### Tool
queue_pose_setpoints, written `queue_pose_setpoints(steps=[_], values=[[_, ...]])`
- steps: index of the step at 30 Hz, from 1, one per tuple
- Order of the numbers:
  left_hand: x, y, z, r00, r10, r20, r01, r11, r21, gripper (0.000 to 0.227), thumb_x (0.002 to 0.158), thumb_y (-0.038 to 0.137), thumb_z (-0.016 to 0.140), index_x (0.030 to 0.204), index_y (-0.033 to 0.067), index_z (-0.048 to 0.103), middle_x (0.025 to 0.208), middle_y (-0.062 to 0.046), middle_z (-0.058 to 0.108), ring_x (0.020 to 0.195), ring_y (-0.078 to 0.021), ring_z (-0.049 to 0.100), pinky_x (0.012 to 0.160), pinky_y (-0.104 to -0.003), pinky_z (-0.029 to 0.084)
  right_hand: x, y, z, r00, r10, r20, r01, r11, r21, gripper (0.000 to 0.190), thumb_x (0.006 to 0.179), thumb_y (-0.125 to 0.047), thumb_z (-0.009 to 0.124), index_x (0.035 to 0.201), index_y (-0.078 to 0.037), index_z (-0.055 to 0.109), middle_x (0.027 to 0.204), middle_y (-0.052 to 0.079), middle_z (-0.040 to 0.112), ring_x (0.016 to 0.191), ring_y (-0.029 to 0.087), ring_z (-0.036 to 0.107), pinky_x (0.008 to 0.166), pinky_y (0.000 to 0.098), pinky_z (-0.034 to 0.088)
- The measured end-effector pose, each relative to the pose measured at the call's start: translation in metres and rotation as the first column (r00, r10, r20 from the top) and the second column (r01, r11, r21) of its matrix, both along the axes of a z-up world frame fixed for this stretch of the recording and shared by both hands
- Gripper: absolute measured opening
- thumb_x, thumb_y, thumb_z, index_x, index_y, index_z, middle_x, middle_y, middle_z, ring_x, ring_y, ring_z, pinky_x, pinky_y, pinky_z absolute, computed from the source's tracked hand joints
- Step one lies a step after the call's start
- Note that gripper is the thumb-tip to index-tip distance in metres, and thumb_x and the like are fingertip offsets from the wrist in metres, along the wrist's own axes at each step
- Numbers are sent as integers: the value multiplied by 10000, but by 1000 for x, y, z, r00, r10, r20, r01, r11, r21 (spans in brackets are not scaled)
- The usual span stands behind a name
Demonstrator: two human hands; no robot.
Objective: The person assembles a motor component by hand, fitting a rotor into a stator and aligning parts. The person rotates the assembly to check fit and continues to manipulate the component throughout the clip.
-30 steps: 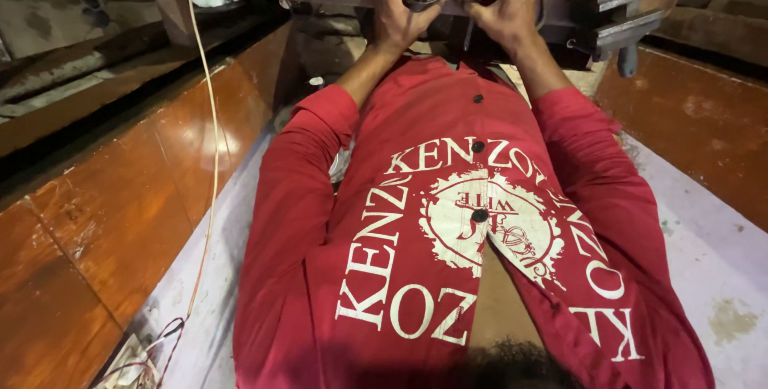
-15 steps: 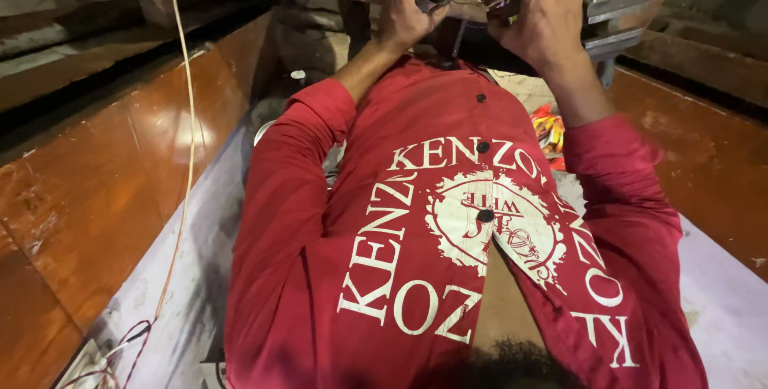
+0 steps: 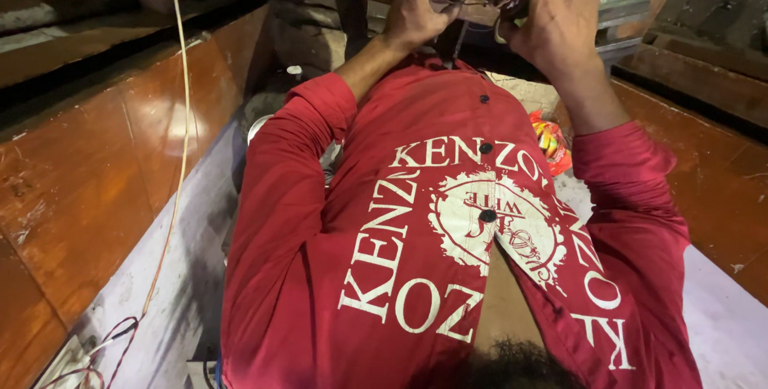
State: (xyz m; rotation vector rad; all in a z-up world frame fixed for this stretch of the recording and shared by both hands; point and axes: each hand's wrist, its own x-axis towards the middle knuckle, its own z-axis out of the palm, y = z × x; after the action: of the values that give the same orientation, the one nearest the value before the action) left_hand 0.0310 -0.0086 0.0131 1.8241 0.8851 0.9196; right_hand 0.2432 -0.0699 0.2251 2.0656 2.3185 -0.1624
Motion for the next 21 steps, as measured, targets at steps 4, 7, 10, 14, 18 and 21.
queue_pose_setpoints(steps=[4,7,10,14,18,21], values=[[-2,0,-5,1000,-9,15,9,1000,-1,1108,807,192,996,1564,105,191,1434,-216,415,1277,-369,593,1006,-412,625,2,-3,-5,987,-36,-159,39,999,19,1027,681,-237,879,1529,2,352,1409,244,436,1341,430,428,1133,583,347],[-7,4,-3,1000,-12,17,11,999,38,1164,764,208,1021,1566,94,184,1465,-228,389,1309,-391,553,1045,-433,595,4,-5,-7,979,18,-201,4,994,109,1117,730,-243,940,1567,41,258,1450,302,365,1391,518,380,1167,602,373],[-16,5,6,999,-36,27,34,997,73,1146,770,176,1023,1578,121,213,1508,-192,385,1360,-385,528,1091,-448,567,3,-8,-5,918,-183,-353,147,981,-128,1072,788,-221,917,1605,-24,251,1483,289,369,1342,499,471,1081,584,473],[-27,8,17,996,-79,33,76,995,72,1100,833,172,1016,1599,157,227,1551,-157,366,1392,-359,530,1123,-433,577,1,-8,4,956,-133,-260,117,990,-78,1064,750,-230,946,1578,-57,300,1434,270,388,1273,491,490,1022,569,480],[-34,7,16,996,-88,-2,87,990,109,1117,805,179,1013,1596,158,225,1568,-180,339,1404,-396,493,1125,-449,561,-4,-6,20,968,-147,-203,121,983,-135,973,755,-213,945,1549,-108,391,1418,251,413,1226,455,489,1010,555,470],[-32,8,6,993,-119,-25,122,985,123,1135,849,214,1023,1617,159,189,1602,-179,313,1443,-395,465,1164,-437,545,-7,-3,30,978,-116,-176,90,985,-145,991,711,-205,953,1550,-122,432,1402,246,425,1231,444,475,1025,544,461]])
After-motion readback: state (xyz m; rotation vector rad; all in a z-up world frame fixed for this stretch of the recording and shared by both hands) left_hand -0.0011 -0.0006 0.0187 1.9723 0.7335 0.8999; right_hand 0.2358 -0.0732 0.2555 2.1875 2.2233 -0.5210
